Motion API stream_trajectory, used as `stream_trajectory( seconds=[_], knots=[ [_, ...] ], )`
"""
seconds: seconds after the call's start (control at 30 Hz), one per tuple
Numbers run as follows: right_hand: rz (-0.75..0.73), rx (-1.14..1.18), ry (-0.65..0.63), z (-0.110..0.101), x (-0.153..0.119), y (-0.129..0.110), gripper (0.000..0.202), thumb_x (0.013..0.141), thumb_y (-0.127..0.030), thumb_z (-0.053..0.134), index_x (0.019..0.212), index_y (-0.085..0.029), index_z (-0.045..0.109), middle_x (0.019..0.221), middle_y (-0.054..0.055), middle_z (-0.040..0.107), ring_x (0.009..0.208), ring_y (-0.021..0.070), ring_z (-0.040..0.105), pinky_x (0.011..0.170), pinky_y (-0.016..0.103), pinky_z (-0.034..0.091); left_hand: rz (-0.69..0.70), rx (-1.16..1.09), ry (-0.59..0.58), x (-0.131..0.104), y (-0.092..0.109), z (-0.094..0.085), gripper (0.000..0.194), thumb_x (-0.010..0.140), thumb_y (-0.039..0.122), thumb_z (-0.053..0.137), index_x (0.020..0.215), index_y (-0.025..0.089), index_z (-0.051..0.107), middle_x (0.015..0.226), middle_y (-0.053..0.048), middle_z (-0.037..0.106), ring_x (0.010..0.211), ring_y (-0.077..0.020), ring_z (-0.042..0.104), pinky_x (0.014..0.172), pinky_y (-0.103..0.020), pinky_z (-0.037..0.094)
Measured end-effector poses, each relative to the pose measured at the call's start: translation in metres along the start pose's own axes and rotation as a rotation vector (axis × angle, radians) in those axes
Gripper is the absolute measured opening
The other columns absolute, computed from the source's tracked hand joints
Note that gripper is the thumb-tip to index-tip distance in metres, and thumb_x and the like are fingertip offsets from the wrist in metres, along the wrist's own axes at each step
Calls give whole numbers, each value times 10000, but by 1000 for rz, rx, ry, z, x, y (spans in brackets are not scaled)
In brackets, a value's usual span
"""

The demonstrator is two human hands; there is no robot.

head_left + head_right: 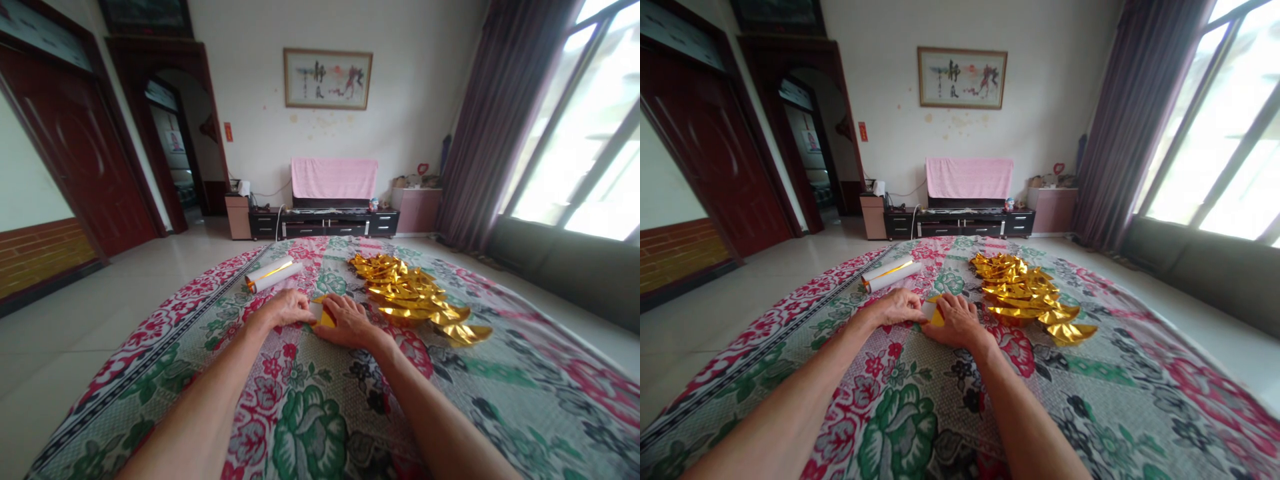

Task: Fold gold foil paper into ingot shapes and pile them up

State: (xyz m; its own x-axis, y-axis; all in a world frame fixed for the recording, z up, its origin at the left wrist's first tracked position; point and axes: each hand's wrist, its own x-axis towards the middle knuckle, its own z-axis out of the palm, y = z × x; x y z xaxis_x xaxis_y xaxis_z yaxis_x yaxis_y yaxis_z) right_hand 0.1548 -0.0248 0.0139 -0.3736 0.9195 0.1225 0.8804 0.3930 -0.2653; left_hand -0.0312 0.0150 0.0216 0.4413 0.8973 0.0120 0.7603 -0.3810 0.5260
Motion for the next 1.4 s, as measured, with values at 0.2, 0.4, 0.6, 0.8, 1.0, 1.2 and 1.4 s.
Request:
stream_trajectory(
  seconds=[0.2, 0.4, 0.6, 0.8, 1.0, 1.2, 1.4],
  knots=[
    [3, -2, -2, 2, 1, 2, 595, 713, -605, 444, 1219, -292, 427, 1326, 28, 370, 1175, 264, 313, 941, 435, 245, -14, -2, 72, 1, -4, -1, 300, 622, 437, 560, 645, 146, 624, 538, 28, 514, 523, -94, 442, 467, -198, 282],
    [-13, 2, 30, 7, 3, 6, 586, 706, -610, 454, 1193, -285, 443, 1314, 34, 386, 1157, 265, 332, 925, 441, 259, -96, 3, -24, -3, -2, -6, 350, 605, 478, 564, 728, 160, 643, 589, 24, 548, 541, -96, 457, 462, -192, 300],
    [-15, -18, 20, 8, 5, 6, 576, 727, -570, 455, 1218, -270, 433, 1318, 48, 379, 1160, 266, 326, 921, 437, 260, -145, 170, -52, -3, 5, -6, 355, 553, 485, 621, 730, 177, 648, 583, 18, 564, 536, -106, 493, 437, -202, 287],
    [-21, 7, 32, 6, 3, 4, 607, 717, -612, 433, 1218, -269, 437, 1292, 46, 403, 1137, 262, 340, 928, 436, 256, -166, 90, -46, 1, 0, -3, 348, 539, 482, 633, 708, 178, 639, 572, 24, 562, 514, -95, 474, 415, -186, 281],
    [-31, 9, 59, 7, 2, 5, 599, 712, -617, 432, 1204, -275, 442, 1279, 45, 411, 1129, 260, 341, 909, 430, 266, -200, -30, 23, 3, -7, -1, 286, 585, 396, 617, 739, 156, 637, 559, 21, 551, 473, -75, 446, 402, -165, 283],
    [-25, 21, 66, 6, 1, 4, 565, 702, -608, 460, 1157, -274, 474, 1253, 47, 437, 1110, 259, 357, 897, 425, 270, -233, -43, 68, 1, 3, -5, 256, 646, 346, 554, 787, 147, 633, 531, 23, 542, 409, -59, 427, 390, -157, 304],
    [-21, 38, 82, 4, 0, 1, 554, 695, -624, 467, 1122, -271, 503, 1240, 47, 445, 1115, 265, 360, 901, 430, 263, -205, 17, -130, -1, 17, -5, 278, 646, 359, 522, 807, 161, 631, 531, 23, 537, 391, -79, 470, 372, -165, 325]
  ],
)
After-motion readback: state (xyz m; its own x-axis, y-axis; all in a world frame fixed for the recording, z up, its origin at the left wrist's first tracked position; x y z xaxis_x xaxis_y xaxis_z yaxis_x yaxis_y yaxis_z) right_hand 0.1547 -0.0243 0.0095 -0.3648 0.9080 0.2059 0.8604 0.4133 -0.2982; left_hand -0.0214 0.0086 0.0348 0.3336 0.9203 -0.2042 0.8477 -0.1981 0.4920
